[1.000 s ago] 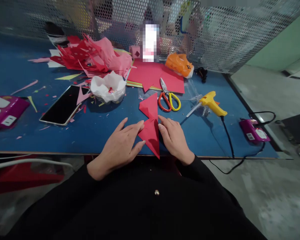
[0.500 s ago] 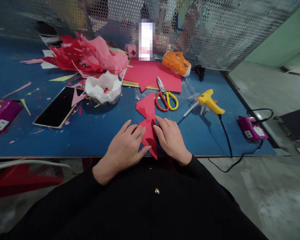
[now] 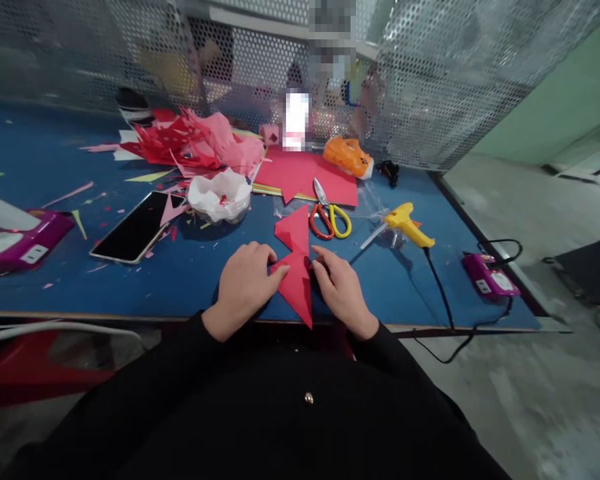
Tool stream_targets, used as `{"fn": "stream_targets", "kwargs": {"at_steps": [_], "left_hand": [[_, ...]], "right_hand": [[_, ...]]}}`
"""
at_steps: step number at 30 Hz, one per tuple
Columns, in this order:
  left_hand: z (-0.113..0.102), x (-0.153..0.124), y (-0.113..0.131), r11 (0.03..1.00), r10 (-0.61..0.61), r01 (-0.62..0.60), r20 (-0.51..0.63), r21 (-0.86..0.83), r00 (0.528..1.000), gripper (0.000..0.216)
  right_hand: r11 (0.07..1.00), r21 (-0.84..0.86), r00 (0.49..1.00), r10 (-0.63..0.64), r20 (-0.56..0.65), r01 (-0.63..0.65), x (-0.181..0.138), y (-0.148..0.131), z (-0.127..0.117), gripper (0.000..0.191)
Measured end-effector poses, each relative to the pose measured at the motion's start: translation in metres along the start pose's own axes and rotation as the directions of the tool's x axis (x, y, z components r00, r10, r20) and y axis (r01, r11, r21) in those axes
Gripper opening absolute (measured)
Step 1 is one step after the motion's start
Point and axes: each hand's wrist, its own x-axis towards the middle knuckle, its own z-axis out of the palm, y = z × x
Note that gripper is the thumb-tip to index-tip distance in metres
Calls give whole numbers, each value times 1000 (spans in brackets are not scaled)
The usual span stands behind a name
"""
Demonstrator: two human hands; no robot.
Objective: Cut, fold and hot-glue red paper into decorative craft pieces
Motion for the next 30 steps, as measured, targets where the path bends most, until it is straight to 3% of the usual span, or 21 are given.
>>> {"fn": "stream_targets", "kwargs": {"at_steps": [4,20,24,30], "left_hand": [[4,4,7,1000,-21,21,-2,5,1000,19],[-3,13,17,977,-152,177,189,-121,970,12],[-8,18,8,945,-185,236,224,-227,957,16],[-30,32,-19,915,-63,172,292,-364,954,31]], "right_hand": [[1000,0,1000,-21,-9,21,-1,1,1,38],[999,49,1000,6,8,-6,-1,2,3,41],[997,76,1000,17,-16,-16,-1,4,4,41],[993,116,997,12,-81,-2,-4,3,7,36]]}}
